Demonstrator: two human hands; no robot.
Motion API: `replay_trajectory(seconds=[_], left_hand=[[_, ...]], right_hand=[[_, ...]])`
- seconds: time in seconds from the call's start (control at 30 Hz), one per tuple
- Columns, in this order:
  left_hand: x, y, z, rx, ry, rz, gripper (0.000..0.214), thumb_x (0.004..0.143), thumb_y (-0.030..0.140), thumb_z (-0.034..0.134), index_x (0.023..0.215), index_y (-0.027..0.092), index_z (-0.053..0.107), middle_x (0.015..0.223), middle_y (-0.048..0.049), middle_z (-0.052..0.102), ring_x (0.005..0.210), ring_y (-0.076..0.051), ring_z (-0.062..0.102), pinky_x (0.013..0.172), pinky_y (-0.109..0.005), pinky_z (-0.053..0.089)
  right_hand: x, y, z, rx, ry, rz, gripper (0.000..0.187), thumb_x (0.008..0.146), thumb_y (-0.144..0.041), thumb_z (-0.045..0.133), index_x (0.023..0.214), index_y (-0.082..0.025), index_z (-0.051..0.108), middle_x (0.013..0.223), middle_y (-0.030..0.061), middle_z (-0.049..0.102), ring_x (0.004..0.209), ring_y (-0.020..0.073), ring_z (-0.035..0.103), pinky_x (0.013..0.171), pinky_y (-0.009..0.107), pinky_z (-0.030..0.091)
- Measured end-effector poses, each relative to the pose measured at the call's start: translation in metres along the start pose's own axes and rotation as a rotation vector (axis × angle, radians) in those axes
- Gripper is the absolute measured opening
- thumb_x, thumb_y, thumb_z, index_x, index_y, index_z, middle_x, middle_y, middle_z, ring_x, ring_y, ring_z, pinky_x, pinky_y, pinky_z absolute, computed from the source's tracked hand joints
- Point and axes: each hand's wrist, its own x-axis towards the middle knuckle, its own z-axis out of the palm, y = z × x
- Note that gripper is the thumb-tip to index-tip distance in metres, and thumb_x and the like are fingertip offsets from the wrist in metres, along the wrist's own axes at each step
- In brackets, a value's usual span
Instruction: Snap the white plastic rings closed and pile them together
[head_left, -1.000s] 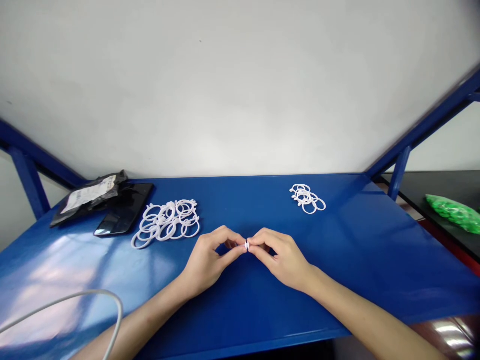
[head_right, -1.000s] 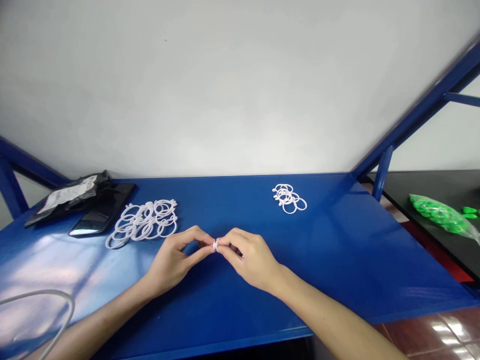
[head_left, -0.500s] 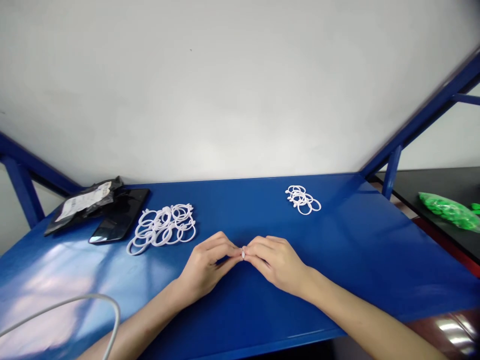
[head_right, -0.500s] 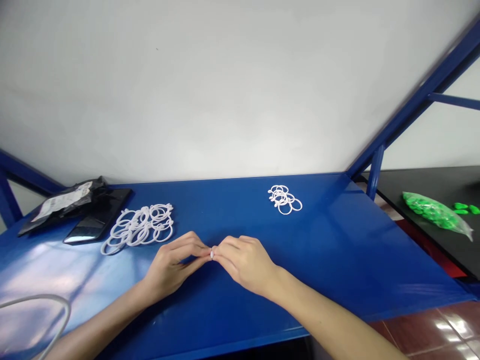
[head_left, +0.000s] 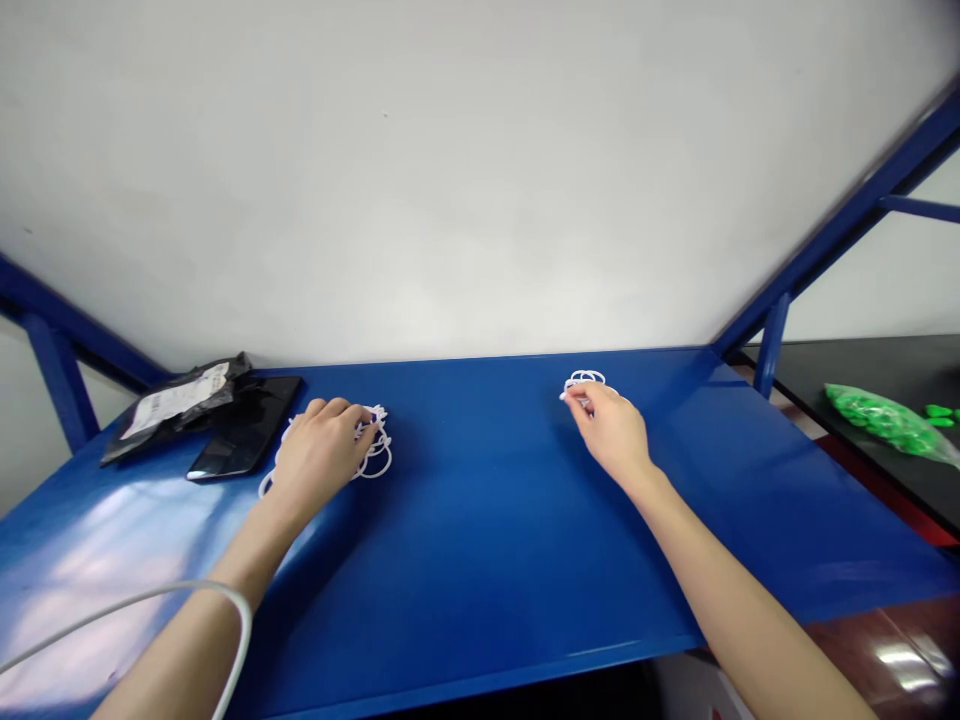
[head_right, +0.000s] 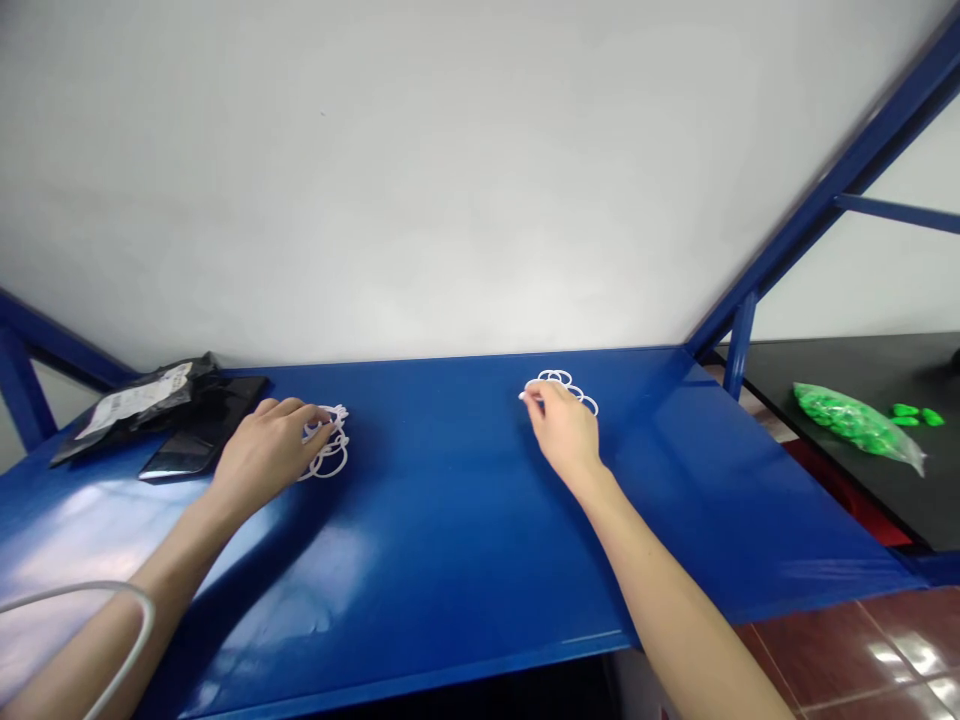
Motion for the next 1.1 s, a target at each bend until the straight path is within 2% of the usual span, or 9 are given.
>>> replay_trajectory(seconds=[0.1, 0.23, 0.33, 0.43, 0.53, 0.6, 0.77, 0.9, 1.1], left_hand=[[0.0, -0.005, 0.0, 0.009, -0.051, -0.006, 0.033, 0.096, 0.039, 0.049, 0.08, 0.021, 0.072, 0.082, -0.0121, 0.07, 0.083, -0.033, 0.057, 0.07, -0.043, 0.041], [0.0, 0.007, -0.01, -0.035, 0.054, 0.008, 0.031, 0.097, 0.037, 0.05, 0.077, 0.022, 0.069, 0.081, -0.0106, 0.07, 0.083, -0.031, 0.057, 0.072, -0.041, 0.041], [-0.003, 0.03, -0.021, -0.175, 0.138, 0.056, 0.027, 0.098, 0.034, 0.052, 0.078, 0.022, 0.066, 0.079, -0.0075, 0.071, 0.081, -0.027, 0.056, 0.077, -0.04, 0.043], [-0.012, 0.062, -0.029, -0.456, 0.132, 0.121, 0.021, 0.098, 0.031, 0.056, 0.082, 0.022, 0.066, 0.08, -0.0033, 0.071, 0.08, -0.022, 0.059, 0.077, -0.034, 0.046], [-0.024, 0.091, -0.032, -0.7, 0.061, 0.182, 0.015, 0.098, 0.028, 0.059, 0.086, 0.022, 0.067, 0.083, -0.0015, 0.071, 0.081, -0.018, 0.062, 0.074, -0.029, 0.049], [-0.03, 0.102, -0.03, -0.805, 0.005, 0.212, 0.012, 0.098, 0.028, 0.061, 0.091, 0.023, 0.069, 0.087, -0.0017, 0.072, 0.083, -0.017, 0.063, 0.075, -0.028, 0.052], [-0.033, 0.104, -0.019, -0.902, -0.096, 0.168, 0.011, 0.098, 0.03, 0.063, 0.095, 0.024, 0.072, 0.089, -0.0022, 0.073, 0.079, -0.016, 0.065, 0.068, -0.026, 0.053], [-0.03, 0.1, -0.015, -0.908, -0.172, 0.117, 0.012, 0.096, 0.032, 0.064, 0.096, 0.024, 0.074, 0.085, -0.0005, 0.071, 0.071, -0.014, 0.064, 0.064, -0.024, 0.051], [-0.024, 0.096, -0.021, -0.889, -0.207, 0.081, 0.017, 0.096, 0.036, 0.064, 0.091, 0.022, 0.073, 0.081, 0.0002, 0.073, 0.064, -0.013, 0.062, 0.062, -0.024, 0.05]], right_hand=[[0.005, 0.007, -0.005, -0.147, 0.032, 0.107, 0.021, 0.099, -0.029, 0.057, 0.111, -0.02, 0.071, 0.114, 0.0104, 0.073, 0.076, 0.0226, 0.072, 0.06, 0.033, 0.051], [-0.006, -0.013, -0.001, -0.078, 0.043, 0.018, 0.023, 0.1, -0.032, 0.056, 0.114, -0.02, 0.07, 0.115, 0.0104, 0.07, 0.077, 0.0215, 0.07, 0.061, 0.033, 0.053], [-0.023, -0.042, 0.003, 0.162, -0.093, -0.121, 0.019, 0.101, -0.031, 0.057, 0.111, -0.022, 0.07, 0.112, 0.0075, 0.07, 0.079, 0.0185, 0.07, 0.072, 0.033, 0.057], [-0.04, -0.067, 0.006, 0.42, -0.272, -0.238, 0.02, 0.101, -0.032, 0.06, 0.117, -0.022, 0.067, 0.118, 0.0063, 0.07, 0.087, 0.0171, 0.072, 0.079, 0.032, 0.059], [-0.05, -0.079, 0.008, 0.515, -0.295, -0.297, 0.024, 0.1, -0.029, 0.062, 0.123, -0.022, 0.064, 0.121, 0.007, 0.07, 0.107, 0.0202, 0.069, 0.092, 0.036, 0.058], [-0.051, -0.08, 0.01, 0.527, -0.292, -0.31, 0.018, 0.1, -0.023, 0.061, 0.118, -0.022, 0.066, 0.116, 0.0061, 0.073, 0.11, 0.0208, 0.068, 0.095, 0.037, 0.056], [-0.051, -0.078, 0.014, 0.515, -0.38, -0.342, 0.014, 0.101, -0.017, 0.057, 0.103, -0.021, 0.07, 0.101, 0.0042, 0.074, 0.096, 0.0194, 0.067, 0.087, 0.035, 0.055], [-0.051, -0.079, 0.014, 0.448, -0.441, -0.39, 0.013, 0.1, -0.015, 0.058, 0.105, -0.02, 0.069, 0.1, 0.0051, 0.072, 0.094, 0.0202, 0.064, 0.089, 0.038, 0.054], [-0.048, -0.075, 0.014, 0.279, -0.462, -0.446, 0.012, 0.096, -0.017, 0.067, 0.108, -0.018, 0.07, 0.102, 0.0074, 0.069, 0.095, 0.0232, 0.061, 0.088, 0.04, 0.054]])
